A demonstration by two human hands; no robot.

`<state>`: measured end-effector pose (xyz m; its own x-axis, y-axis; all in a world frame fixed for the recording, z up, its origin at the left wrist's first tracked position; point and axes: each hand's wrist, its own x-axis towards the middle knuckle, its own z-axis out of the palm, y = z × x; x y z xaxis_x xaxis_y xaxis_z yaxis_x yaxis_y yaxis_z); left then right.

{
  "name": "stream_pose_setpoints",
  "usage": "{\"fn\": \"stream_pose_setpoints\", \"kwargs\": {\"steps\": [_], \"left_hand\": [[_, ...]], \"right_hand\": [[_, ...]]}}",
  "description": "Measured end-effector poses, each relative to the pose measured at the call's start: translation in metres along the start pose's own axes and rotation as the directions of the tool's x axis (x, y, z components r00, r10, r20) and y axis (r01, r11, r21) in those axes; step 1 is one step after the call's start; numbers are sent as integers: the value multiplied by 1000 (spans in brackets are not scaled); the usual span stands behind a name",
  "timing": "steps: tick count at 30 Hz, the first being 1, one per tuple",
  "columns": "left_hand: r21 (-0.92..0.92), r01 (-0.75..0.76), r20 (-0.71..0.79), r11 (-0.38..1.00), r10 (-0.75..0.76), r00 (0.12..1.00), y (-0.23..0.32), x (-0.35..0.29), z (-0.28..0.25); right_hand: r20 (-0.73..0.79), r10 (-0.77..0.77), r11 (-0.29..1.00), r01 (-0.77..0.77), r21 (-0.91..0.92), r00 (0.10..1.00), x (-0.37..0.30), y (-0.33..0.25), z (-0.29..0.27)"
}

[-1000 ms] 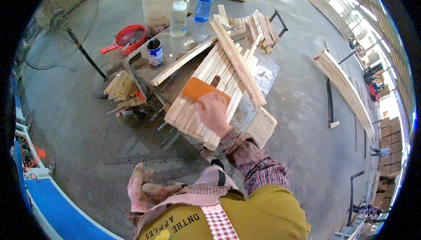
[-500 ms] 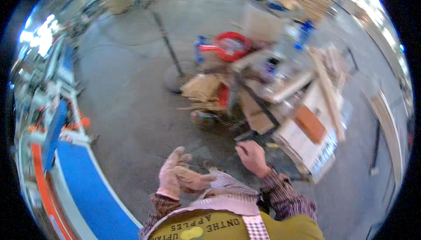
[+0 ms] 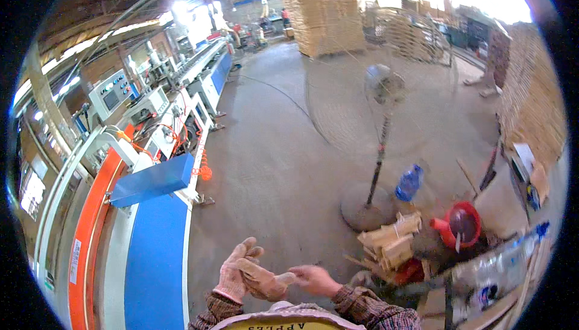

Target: The person picks up stacks of light-colored wooden planks from a metal table and places them onto a conveyor belt. The person repeats this process, moving multiple stacks of wood from the table to the conveyor belt throughout the video.

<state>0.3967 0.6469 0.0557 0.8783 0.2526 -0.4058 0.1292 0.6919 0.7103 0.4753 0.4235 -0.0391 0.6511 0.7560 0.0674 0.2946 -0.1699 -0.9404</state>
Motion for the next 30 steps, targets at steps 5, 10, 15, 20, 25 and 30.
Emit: {"fn": "stream_pose_setpoints", "kwargs": {"steps": [5,10,15,20,25,30], "left_hand": [[-9,-202,-75,979,200,977,88,107,-16],[-33,-192,95,981,195,976,207,225,7],[67,10,258,998,-27,966,283,347,64],[202,128,366,971,-196,910,331,472,106],[-35,105,352,994,-86,932,384,629,89],[-266,-201,279,943,274,920,413,756,0]], "right_hand": [[469,-93,975,-15,221,878,150,-13,-4],[234,-97,978,49,204,967,294,-12,-19],[-41,-107,974,113,196,993,404,27,-53],[-267,-54,940,139,311,962,504,57,-111],[-336,1,807,198,557,942,642,41,-173],[-32,-104,928,108,356,994,825,46,-201]]}}
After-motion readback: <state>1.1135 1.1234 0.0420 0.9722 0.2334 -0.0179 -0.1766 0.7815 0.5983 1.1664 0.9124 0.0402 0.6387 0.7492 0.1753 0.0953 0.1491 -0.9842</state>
